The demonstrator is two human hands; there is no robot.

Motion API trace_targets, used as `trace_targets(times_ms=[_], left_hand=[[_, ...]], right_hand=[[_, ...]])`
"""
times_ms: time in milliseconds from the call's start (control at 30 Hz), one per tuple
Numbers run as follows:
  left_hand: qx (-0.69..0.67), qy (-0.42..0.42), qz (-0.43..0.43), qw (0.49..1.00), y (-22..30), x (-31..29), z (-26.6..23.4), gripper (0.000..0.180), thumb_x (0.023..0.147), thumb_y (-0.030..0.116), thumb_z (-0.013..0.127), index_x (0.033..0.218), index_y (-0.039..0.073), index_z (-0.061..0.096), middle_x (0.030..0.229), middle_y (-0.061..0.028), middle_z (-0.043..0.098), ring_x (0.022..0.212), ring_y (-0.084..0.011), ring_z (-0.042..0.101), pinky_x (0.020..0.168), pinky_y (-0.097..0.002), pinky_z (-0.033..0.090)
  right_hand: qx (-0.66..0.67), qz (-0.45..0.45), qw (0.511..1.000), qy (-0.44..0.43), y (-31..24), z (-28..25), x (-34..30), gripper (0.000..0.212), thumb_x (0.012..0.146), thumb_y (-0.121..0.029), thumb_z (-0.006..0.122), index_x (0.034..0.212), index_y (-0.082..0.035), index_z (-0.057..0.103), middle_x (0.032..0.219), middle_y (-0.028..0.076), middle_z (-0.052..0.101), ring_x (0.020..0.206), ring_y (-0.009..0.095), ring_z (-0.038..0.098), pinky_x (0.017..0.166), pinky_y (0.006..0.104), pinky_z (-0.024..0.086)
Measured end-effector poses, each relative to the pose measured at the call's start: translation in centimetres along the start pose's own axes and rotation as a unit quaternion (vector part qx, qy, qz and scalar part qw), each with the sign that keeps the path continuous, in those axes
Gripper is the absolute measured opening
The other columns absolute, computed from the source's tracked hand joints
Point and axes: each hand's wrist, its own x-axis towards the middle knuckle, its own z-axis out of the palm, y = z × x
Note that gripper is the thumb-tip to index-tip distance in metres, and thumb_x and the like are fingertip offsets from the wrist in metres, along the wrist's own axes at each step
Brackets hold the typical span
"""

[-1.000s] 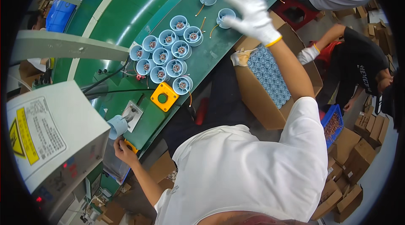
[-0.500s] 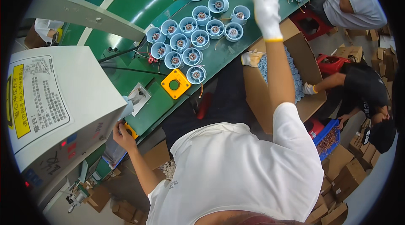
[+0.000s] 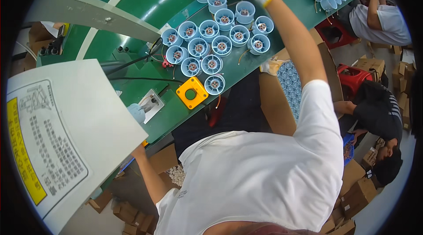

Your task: Assembling small electronic components by inserting metal pins into plastic housings and using a machine press.

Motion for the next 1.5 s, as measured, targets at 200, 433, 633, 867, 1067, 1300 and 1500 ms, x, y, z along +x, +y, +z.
trace_targets(times_ms=[200,433,633,867,1067,1300,1500], left_hand=[[0.000,-0.059,0.034,0.998,-2.1,1.6,-1.3,0.029,0.116,0.013,0.059,0.131,-0.009,0.072,0.115,-0.0100,0.078,0.103,-0.0163,0.071,0.091,-0.0320,0.055],[-0.020,-0.054,0.025,0.998,-2.4,1.5,-1.5,0.031,0.116,0.014,0.059,0.132,-0.009,0.072,0.115,-0.0111,0.079,0.102,-0.0166,0.072,0.089,-0.0320,0.055],[-0.049,-0.033,0.004,0.998,-1.2,0.6,-0.6,0.026,0.115,0.015,0.060,0.121,-0.007,0.074,0.110,-0.0088,0.077,0.099,-0.0151,0.069,0.086,-0.0312,0.054],[0.029,-0.061,0.061,0.996,0.4,1.6,0.2,0.023,0.111,0.013,0.062,0.110,-0.006,0.074,0.102,-0.0073,0.075,0.090,-0.0167,0.068,0.080,-0.0325,0.054],[0.010,-0.054,0.056,0.997,0.7,1.1,-0.1,0.022,0.111,0.012,0.060,0.110,-0.005,0.073,0.102,-0.0079,0.075,0.092,-0.0167,0.068,0.083,-0.0319,0.054],[0.006,-0.065,0.064,0.996,0.9,1.5,0.5,0.022,0.111,0.012,0.059,0.111,-0.005,0.073,0.101,-0.0085,0.075,0.092,-0.0173,0.068,0.083,-0.0321,0.054],[0.009,-0.055,0.067,0.996,0.7,1.1,-0.4,0.023,0.111,0.012,0.059,0.111,-0.006,0.073,0.101,-0.0080,0.074,0.091,-0.0166,0.067,0.082,-0.0321,0.053]], right_hand=[[-0.066,-0.231,0.941,-0.238,-5.5,2.7,-2.3,0.055,0.119,-0.049,0.048,0.154,-0.013,0.068,0.159,0.008,0.066,0.149,0.027,0.058,0.129,0.0373,0.040],[0.157,-0.036,0.930,-0.331,-6.3,0.2,-5.5,0.064,0.121,-0.047,0.046,0.163,0.001,0.053,0.161,0.016,0.063,0.151,0.025,0.057,0.129,0.0386,0.040],[0.138,-0.061,0.987,-0.059,3.3,-3.8,-14.2,0.060,0.121,-0.043,0.038,0.168,-0.006,0.051,0.168,0.010,0.057,0.156,0.025,0.051,0.131,0.0383,0.035],[0.242,-0.043,0.938,0.244,-1.0,5.6,-20.2,0.055,0.116,-0.041,0.054,0.157,-0.006,0.062,0.157,0.017,0.066,0.143,0.028,0.064,0.122,0.0360,0.047],[0.292,-0.088,0.832,0.464,0.7,8.5,-23.9,0.053,0.116,-0.033,0.056,0.151,0.006,0.064,0.151,0.023,0.069,0.142,0.030,0.064,0.122,0.0405,0.047],[0.007,-0.035,0.889,0.456,-2.3,15.8,-25.6,0.074,0.105,-0.023,0.066,0.166,0.007,0.036,0.169,0.035,0.033,0.158,0.049,0.037,0.129,0.0531,0.039],[-0.082,-0.162,0.805,0.565,2.8,-5.5,-23.3,0.046,0.089,-0.029,0.083,0.125,0.000,0.075,0.137,0.018,0.071,0.128,0.036,0.067,0.116,0.0483,0.051]])
